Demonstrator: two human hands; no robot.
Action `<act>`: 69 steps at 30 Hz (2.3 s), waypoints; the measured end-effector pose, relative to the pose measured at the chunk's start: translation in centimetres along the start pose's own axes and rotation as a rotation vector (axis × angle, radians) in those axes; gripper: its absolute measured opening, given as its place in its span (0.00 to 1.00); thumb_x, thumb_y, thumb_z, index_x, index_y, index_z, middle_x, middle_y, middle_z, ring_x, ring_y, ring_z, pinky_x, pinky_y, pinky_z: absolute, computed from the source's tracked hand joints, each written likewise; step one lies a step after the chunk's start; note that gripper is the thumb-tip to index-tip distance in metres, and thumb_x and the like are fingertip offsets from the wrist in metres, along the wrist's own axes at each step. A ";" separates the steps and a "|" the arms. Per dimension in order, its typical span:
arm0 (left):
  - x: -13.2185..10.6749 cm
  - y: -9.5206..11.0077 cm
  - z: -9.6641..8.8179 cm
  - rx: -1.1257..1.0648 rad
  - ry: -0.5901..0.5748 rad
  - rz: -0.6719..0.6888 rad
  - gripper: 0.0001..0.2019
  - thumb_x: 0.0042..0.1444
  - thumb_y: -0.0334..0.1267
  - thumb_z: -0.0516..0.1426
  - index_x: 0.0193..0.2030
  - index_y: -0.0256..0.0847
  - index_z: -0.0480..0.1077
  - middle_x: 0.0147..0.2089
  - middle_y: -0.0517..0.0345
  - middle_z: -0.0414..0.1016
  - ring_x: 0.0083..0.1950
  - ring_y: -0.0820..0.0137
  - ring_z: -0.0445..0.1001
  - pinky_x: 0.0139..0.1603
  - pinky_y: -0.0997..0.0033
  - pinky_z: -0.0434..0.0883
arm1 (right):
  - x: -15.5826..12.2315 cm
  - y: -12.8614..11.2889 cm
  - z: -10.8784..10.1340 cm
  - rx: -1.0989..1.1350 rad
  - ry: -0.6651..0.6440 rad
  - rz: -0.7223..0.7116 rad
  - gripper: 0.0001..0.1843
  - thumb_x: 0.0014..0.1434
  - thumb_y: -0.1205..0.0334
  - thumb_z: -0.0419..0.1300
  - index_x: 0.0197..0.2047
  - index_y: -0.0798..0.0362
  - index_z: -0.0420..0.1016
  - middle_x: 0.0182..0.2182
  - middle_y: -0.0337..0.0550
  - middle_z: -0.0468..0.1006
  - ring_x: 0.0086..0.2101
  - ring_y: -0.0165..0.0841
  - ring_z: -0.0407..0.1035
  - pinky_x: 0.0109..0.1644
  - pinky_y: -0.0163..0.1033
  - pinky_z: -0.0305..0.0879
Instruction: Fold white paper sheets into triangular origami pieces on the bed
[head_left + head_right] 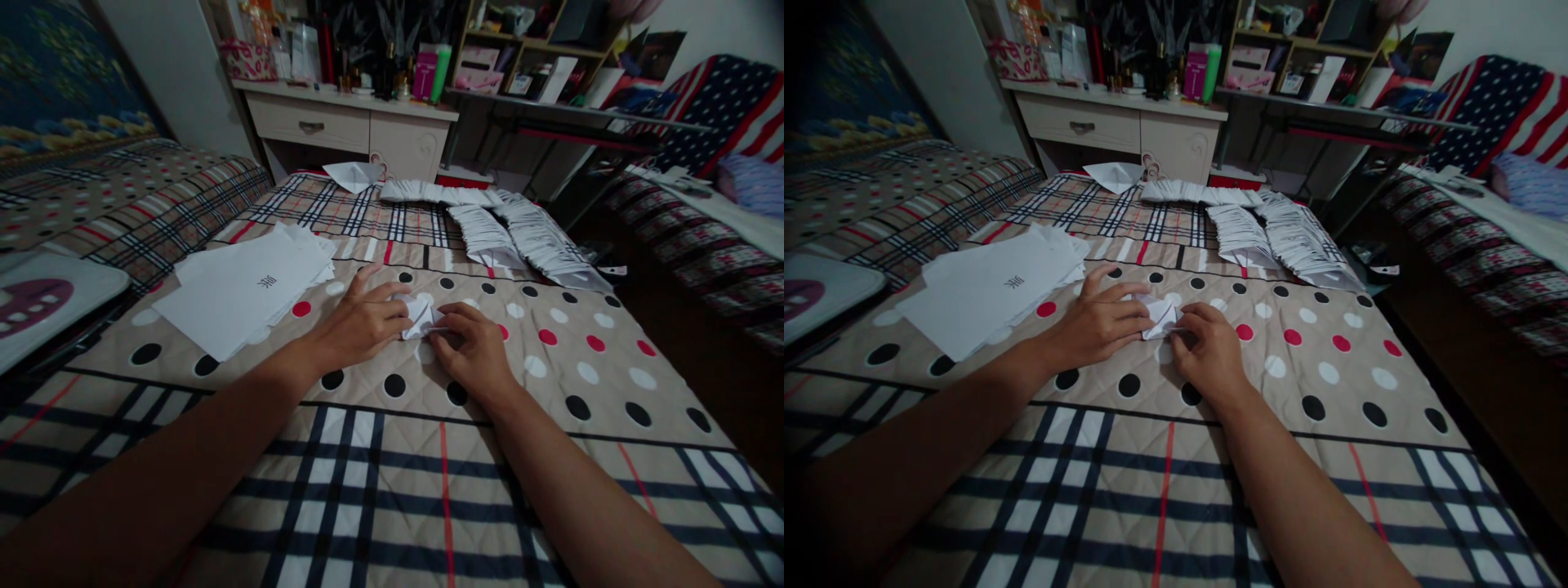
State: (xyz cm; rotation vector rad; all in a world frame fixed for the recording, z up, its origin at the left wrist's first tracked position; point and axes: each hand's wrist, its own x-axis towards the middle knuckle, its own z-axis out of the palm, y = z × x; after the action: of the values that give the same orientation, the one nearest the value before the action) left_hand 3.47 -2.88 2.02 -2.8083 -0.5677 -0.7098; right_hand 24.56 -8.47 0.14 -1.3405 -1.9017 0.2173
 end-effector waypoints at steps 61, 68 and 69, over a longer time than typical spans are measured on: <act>-0.3 1.1 2.2 -0.505 0.099 -0.622 0.09 0.50 0.44 0.65 0.32 0.41 0.78 0.28 0.59 0.79 0.28 0.73 0.72 0.29 0.74 0.63 | -0.4 -0.8 0.3 0.432 0.052 0.421 0.12 0.49 0.60 0.67 0.21 0.54 0.69 0.17 0.33 0.65 0.20 0.25 0.56 0.23 0.33 0.51; -0.4 1.0 2.2 -0.490 0.077 -0.534 0.09 0.55 0.41 0.61 0.29 0.39 0.76 0.27 0.59 0.77 0.29 0.72 0.72 0.31 0.73 0.62 | -0.1 -1.1 0.1 0.317 0.023 0.193 0.13 0.52 0.62 0.65 0.21 0.54 0.66 0.24 0.38 0.71 0.27 0.29 0.64 0.29 0.34 0.57; -0.4 0.9 2.2 -0.485 0.073 -0.519 0.09 0.55 0.40 0.61 0.28 0.39 0.76 0.26 0.59 0.76 0.29 0.72 0.71 0.31 0.73 0.61 | -0.1 -1.2 0.0 0.318 0.030 0.148 0.14 0.51 0.63 0.66 0.20 0.54 0.65 0.28 0.40 0.73 0.30 0.30 0.66 0.32 0.35 0.59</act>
State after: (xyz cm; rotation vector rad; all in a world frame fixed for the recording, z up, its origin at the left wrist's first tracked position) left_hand 4.45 -3.25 -0.17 -3.0612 -1.2905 -1.1759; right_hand 23.69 -9.04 0.72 -1.2573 -1.6614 0.5472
